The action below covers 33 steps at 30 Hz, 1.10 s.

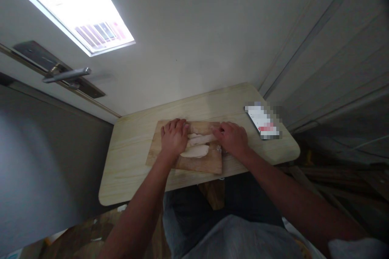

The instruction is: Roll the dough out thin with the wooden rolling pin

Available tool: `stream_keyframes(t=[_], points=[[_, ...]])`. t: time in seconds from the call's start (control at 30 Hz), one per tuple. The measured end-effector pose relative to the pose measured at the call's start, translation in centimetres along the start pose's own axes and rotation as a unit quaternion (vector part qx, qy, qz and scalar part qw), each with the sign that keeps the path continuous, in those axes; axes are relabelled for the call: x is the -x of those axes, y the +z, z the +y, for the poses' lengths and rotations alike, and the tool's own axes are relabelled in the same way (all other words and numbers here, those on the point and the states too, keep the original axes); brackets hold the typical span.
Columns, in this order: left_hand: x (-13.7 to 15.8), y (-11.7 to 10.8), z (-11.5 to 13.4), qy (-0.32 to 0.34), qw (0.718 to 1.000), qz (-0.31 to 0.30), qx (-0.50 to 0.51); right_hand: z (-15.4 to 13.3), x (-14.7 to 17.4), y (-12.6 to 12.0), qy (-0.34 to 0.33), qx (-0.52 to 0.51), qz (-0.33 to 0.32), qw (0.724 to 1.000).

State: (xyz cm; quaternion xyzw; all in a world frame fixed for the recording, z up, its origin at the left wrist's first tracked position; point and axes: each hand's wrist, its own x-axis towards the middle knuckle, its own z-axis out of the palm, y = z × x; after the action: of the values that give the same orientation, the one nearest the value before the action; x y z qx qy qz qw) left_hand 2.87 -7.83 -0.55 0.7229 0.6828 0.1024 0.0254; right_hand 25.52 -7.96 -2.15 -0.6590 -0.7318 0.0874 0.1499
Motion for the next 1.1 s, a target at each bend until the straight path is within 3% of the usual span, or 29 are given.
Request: stream_keyframes(t=[0.77,1.1], points=[[-3.7,0.4,-0.3,0.005,0.999,0.02,-0.037,-0.9,-4.1,0.1,0.049,0.083,-0.075,0.993],[-4.6,0.2,-0.3,0.001,0.998,0.026,-0.065,-1.0,-4.7,0.2,0.065,0.058,-0.044,0.995]])
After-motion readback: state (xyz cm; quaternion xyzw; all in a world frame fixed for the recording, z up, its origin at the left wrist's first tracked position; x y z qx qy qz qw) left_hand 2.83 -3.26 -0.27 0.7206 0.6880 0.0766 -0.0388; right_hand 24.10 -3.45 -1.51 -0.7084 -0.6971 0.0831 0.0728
